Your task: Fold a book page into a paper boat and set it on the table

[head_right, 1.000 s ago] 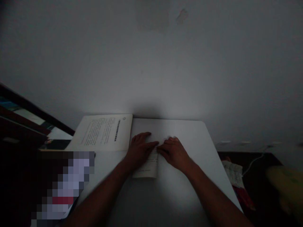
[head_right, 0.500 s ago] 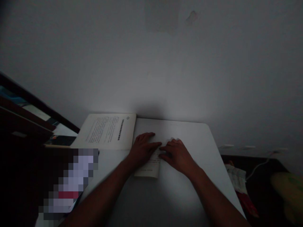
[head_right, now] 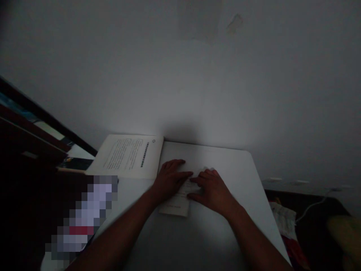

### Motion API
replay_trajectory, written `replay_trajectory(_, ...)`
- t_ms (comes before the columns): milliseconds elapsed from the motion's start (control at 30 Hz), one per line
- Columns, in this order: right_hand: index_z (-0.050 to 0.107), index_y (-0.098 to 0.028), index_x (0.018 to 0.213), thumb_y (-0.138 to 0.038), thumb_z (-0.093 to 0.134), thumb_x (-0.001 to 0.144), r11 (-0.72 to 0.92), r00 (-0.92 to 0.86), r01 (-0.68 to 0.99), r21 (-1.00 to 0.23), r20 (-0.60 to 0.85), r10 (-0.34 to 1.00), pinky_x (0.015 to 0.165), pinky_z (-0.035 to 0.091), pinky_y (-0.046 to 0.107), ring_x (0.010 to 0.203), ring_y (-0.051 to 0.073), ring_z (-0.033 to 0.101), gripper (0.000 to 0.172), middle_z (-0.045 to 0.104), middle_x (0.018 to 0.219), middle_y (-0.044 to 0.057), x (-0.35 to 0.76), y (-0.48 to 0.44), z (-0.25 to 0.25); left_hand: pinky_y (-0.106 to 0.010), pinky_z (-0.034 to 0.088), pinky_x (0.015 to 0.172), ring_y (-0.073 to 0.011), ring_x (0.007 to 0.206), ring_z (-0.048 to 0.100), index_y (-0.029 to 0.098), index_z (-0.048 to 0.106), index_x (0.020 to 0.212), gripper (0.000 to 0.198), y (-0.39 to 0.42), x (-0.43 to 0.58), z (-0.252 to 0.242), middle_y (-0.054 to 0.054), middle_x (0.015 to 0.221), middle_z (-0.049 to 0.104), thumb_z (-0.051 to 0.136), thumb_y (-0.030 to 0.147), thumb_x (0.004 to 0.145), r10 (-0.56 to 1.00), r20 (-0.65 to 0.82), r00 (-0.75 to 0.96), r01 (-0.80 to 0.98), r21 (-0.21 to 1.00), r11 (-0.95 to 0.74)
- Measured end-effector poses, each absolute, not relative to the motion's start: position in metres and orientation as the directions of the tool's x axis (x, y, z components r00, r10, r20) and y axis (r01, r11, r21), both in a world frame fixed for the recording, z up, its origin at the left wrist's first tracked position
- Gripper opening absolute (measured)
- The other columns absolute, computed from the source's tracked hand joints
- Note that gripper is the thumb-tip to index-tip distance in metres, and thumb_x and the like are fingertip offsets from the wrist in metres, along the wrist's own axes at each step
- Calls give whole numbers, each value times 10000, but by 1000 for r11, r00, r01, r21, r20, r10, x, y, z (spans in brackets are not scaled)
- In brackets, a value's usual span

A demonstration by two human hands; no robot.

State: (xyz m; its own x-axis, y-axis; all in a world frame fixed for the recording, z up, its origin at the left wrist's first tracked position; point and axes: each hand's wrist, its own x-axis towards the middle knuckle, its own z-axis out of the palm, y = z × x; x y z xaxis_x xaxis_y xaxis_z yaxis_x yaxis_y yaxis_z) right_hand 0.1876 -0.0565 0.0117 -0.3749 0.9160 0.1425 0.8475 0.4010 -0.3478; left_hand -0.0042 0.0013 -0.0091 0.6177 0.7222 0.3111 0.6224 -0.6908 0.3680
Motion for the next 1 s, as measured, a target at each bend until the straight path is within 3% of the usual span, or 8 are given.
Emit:
replay_trajectory(467, 608, -211, 1078, -561, 752, 535, 376, -372, 871, -314, 77, 925, 900, 335, 428, 944, 262, 516, 661, 619, 938, 59, 184, -61, 20, -426, 306, 995, -230, 1192, 402, 386, 639, 1091, 251, 0, -5, -8, -32, 1285, 480, 495, 368, 885, 732, 315, 604, 627, 379, -680)
replay_trajectory(1000, 528, -196, 1196, -601, 767, 442, 402, -393, 865, -299, 92, 915, 947, 322, 462, 1026, 303, 473, 889, 570, 1071, 94, 182, -72, 23, -425, 295, 1001, -232, 1190, 397, 382, 648, 1075, 241, 2, -3, -8, -32, 1274, 484, 536, 346, 864, 737, 304, 603, 636, 375, -675)
